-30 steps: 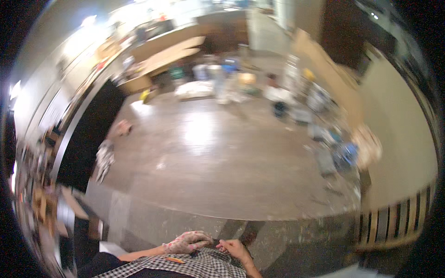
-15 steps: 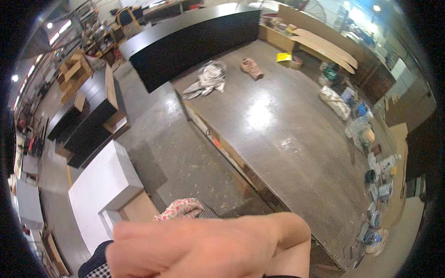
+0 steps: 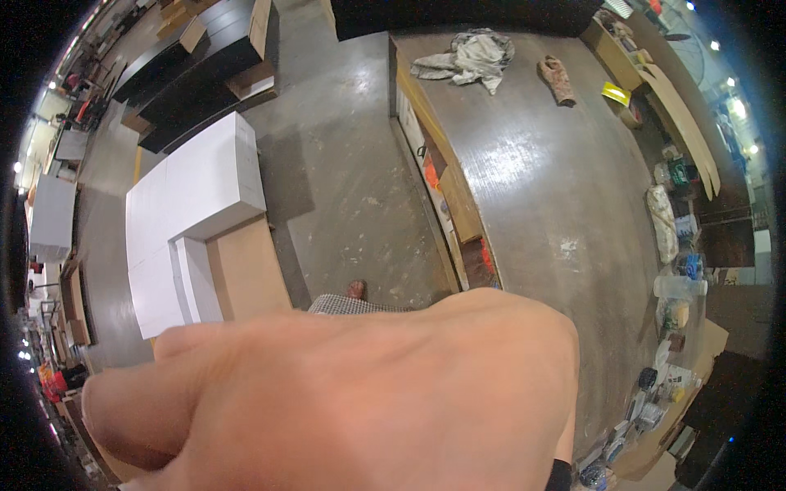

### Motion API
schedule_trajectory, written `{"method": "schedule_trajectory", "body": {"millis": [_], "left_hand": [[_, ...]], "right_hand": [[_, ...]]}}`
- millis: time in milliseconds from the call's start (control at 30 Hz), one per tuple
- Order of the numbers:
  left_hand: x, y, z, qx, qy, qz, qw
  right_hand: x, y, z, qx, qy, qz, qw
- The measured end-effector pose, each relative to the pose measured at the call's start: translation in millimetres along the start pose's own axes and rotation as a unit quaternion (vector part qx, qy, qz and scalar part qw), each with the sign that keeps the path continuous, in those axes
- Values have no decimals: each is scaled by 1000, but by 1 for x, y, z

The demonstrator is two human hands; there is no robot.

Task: The person applies small yellow circular labels to the edges of black curved panels, then lifts and stacks the labeled panels on a workbench. The person wears gloves and handles the panels one at a time.

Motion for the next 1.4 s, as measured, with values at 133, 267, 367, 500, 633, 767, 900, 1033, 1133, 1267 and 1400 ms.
{"method": "schedule_trajectory", "body": {"millis": [133, 267, 367, 500, 633, 767, 900, 1033, 1133, 1267, 1400], "left_hand": [[3, -2, 7, -34, -1, 31, 999], [-9, -12, 10, -44, -1, 46, 998], [-35, -28, 14, -41, 15, 27, 999], [-72, -64, 12, -45, 40, 34, 998], [-108, -103, 6, -29, 66, -20, 997], [-137, -133, -7, -42, 39, -39, 998], [-174, -144, -38, -3, 24, -35, 999], [-203, -151, -89, 42, 5, -50, 998], [-226, -152, -142, 75, 0, -39, 996], [-292, -151, -218, 61, 75, -67, 993], [-384, -144, -265, 15, 251, 35, 967]], "right_hand": [[-1, 8, -4, 40, -24, 19, 999], [0, 27, -18, 88, -50, 70, 992], [8, 54, -38, 142, -89, 115, 979], [26, 117, -74, 221, -161, 155, 949], [23, 180, -103, 275, -211, 196, 917], [24, 231, -130, 307, -259, 248, 882], [13, 255, -157, 324, -266, 293, 859], [-30, 253, -175, 344, -110, 239, 901], [-102, 230, -174, 243, 110, 187, 945], [-258, 203, -143, 307, 278, 250, 875], [-396, 333, -95, 564, 246, 330, 716]]}}
Point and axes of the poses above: each hand's wrist, its own z-axis away from the middle knuckle, its own x-axis out of the palm, y = z × x, the point moved 7 cm from there along -z, towards the middle knuckle, and after that the axes turned 2 degrees about -z, right-handed, at the moved point
